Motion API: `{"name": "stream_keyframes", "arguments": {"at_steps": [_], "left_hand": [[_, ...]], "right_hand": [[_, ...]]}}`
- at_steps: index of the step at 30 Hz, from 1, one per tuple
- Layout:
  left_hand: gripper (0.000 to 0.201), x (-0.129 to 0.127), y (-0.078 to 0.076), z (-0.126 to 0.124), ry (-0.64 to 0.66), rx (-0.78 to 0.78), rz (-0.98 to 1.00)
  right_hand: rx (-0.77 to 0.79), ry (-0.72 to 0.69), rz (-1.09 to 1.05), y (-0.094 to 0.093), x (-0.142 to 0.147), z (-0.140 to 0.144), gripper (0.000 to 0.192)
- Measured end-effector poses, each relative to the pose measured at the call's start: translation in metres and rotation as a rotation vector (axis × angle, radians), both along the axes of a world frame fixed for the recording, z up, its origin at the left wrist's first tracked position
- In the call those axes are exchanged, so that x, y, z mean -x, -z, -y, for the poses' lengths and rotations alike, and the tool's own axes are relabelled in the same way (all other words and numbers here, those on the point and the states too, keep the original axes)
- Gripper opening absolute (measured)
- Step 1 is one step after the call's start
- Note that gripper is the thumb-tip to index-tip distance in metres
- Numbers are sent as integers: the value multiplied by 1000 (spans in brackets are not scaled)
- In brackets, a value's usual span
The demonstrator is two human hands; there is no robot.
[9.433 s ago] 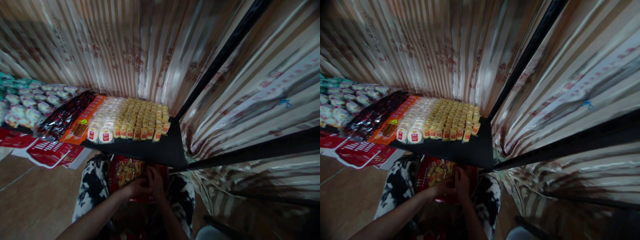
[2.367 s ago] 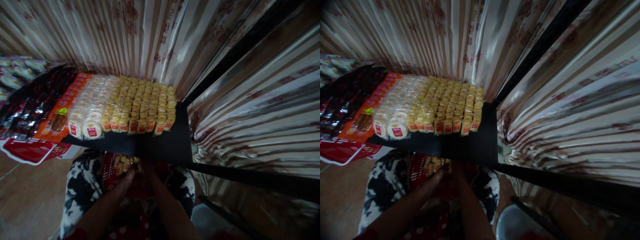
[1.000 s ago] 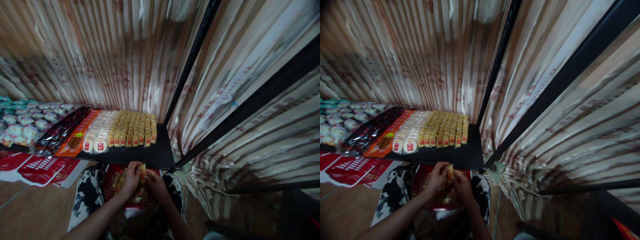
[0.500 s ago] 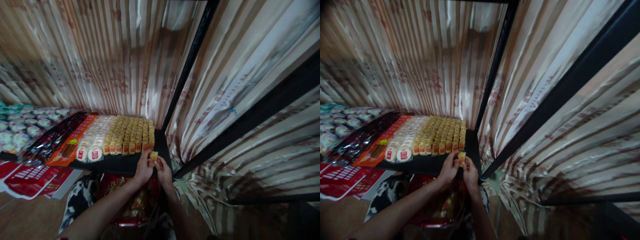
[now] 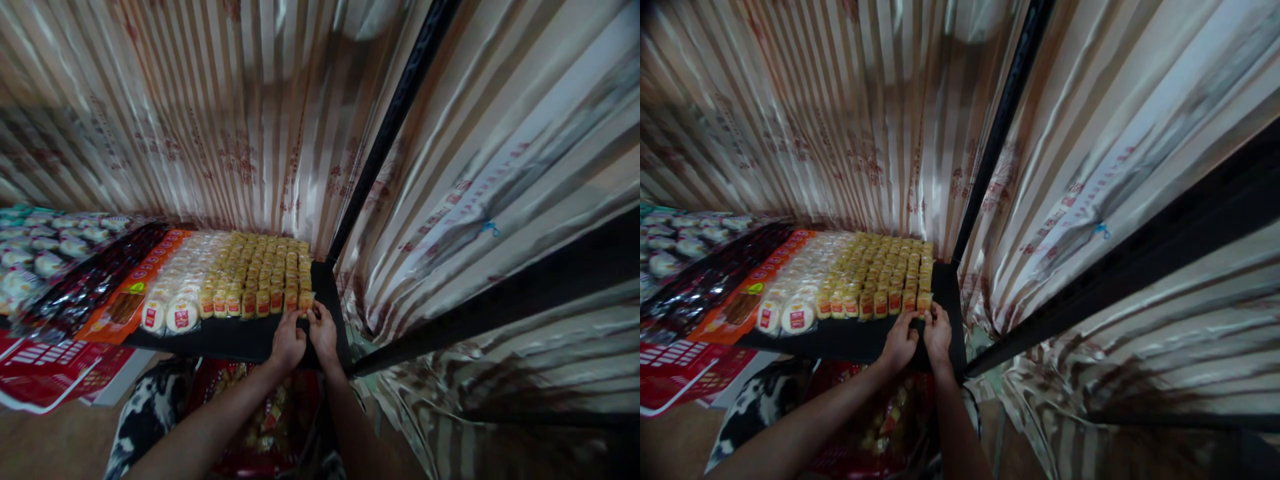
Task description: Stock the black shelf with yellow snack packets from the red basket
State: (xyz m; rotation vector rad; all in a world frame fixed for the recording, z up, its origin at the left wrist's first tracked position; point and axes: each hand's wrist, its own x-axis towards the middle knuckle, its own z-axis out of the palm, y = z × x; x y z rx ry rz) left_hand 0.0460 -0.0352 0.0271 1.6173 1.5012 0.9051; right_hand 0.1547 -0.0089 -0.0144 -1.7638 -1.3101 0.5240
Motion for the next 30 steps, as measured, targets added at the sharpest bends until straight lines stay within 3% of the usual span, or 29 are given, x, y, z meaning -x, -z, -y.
{"name": "stream_keyframes", "arguments": {"at_steps": [5, 15, 21, 30], "left_hand": [[47, 3, 1, -2, 18, -18, -26], [52, 6, 11, -5, 74, -118, 38], [54, 2, 17, -9, 72, -74, 48], [54, 0, 9, -3, 56, -71, 41]], "right_hand": [[-8, 45, 118, 0, 6, -2, 43], [-80, 30, 125, 6, 16, -3, 47], [-43, -20, 188, 8, 15, -2, 46], [-53, 19, 106, 7, 12, -2, 55]]}}
